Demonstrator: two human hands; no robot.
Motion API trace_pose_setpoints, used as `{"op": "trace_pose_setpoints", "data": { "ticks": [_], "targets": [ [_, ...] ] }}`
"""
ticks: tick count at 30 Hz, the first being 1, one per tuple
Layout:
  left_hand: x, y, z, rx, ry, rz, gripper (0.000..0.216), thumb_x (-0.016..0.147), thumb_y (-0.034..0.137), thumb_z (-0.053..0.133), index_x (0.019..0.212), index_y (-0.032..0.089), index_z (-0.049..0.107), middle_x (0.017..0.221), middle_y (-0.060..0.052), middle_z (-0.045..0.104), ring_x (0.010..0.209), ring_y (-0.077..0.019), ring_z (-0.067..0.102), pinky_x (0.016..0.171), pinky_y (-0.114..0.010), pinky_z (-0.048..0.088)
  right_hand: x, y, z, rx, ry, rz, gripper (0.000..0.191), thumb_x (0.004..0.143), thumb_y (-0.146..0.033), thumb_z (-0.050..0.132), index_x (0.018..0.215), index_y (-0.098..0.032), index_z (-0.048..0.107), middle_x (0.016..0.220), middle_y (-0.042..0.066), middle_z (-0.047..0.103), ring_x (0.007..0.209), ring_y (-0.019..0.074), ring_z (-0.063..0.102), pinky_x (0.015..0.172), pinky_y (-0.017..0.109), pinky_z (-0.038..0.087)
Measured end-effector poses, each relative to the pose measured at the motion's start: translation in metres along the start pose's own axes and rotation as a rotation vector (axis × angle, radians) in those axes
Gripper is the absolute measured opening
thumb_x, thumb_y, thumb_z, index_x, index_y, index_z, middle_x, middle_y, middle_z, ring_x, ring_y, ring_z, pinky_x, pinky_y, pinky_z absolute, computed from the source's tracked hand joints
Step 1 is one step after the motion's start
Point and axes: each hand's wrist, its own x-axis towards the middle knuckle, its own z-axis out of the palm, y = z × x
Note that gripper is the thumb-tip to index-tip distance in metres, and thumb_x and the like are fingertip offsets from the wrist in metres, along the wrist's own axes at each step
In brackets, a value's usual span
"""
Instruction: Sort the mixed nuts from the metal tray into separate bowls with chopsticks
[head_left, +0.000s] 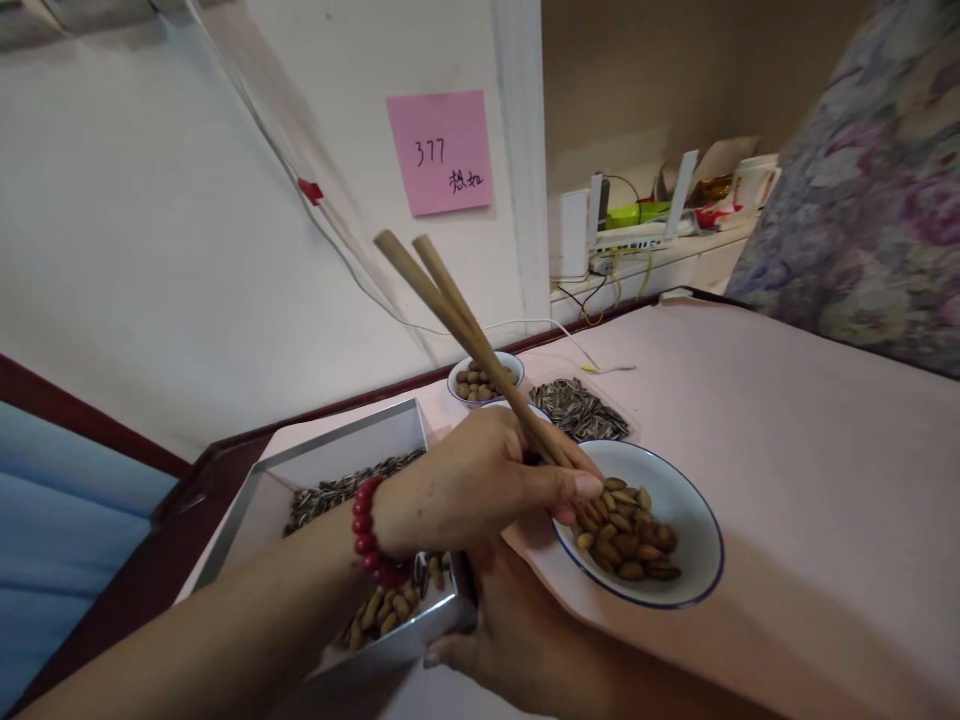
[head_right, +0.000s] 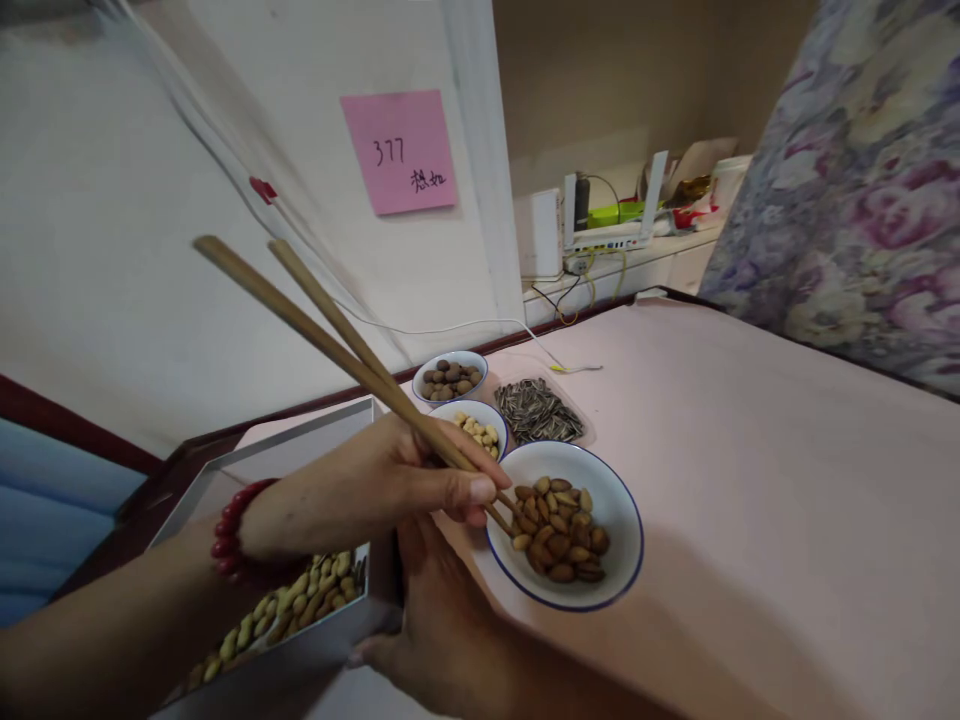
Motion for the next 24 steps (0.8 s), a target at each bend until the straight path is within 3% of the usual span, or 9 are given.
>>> {"op": "trace_pose_setpoints", "data": {
  "ticks": [5, 9, 14, 20, 24],
  "targets": [
    [-0.013, 0.001, -0.007, -0.010, 0.061, 0.013, 0.017, 0.085, 0.025, 0.069, 0.093, 0.012, 0.076, 0.079, -0.007, 0.075, 0.076, -0.0167, 0.069, 0.070, -0.026, 0.056, -0.001, 0.005, 0.002, -0.003, -0.015, 0.019, 0.113, 0.055, -0.016, 0.089, 0.150, -0.028, 0.029, 0.149, 0.008, 0.042, 0.137, 0.0314, 0.040, 0.112, 0.046, 0.036],
    [-0.051, 0.000, -0.033, 0.000, 0.209, 0.031, 0.014, 0.085, 0.023, 0.070, 0.093, 0.016, 0.078, 0.086, -0.006, 0.077, 0.079, -0.0158, 0.071, 0.071, -0.023, 0.057, -0.001, 0.009, 0.005, -0.055, -0.023, 0.036, 0.118, 0.056, -0.020, 0.089, 0.153, -0.028, 0.022, 0.155, 0.010, 0.033, 0.145, 0.0325, 0.029, 0.117, 0.049, 0.029],
    [-0.101, -0.027, -0.068, -0.003, 0.350, -0.114, 0.014, 0.084, 0.024, 0.072, 0.093, 0.016, 0.077, 0.081, -0.005, 0.078, 0.076, -0.0160, 0.072, 0.071, -0.024, 0.059, -0.004, 0.020, 0.010, -0.130, -0.058, 0.090, 0.118, 0.057, -0.018, 0.086, 0.154, -0.026, 0.020, 0.159, 0.013, 0.026, 0.147, 0.0354, 0.023, 0.119, 0.053, 0.025],
    [-0.132, -0.072, -0.089, 0.035, 0.203, -0.318, 0.022, 0.084, 0.033, 0.070, 0.097, 0.016, 0.075, 0.085, -0.007, 0.077, 0.079, -0.0187, 0.072, 0.073, -0.029, 0.059, -0.012, 0.044, 0.017, -0.175, -0.048, 0.010, 0.117, 0.063, -0.024, 0.082, 0.155, -0.028, 0.009, 0.160, 0.013, 0.024, 0.146, 0.0418, 0.023, 0.116, 0.062, 0.028],
    [-0.137, -0.089, -0.088, 0.138, 0.069, -0.342, 0.019, 0.085, 0.029, 0.069, 0.096, 0.015, 0.076, 0.089, -0.008, 0.076, 0.082, -0.0183, 0.070, 0.075, -0.028, 0.057, -0.013, 0.045, 0.014, -0.216, -0.056, -0.011, 0.121, 0.062, -0.028, 0.084, 0.155, -0.032, 0.007, 0.158, 0.010, 0.029, 0.143, 0.0455, 0.028, 0.111, 0.062, 0.038]
  ]
}}
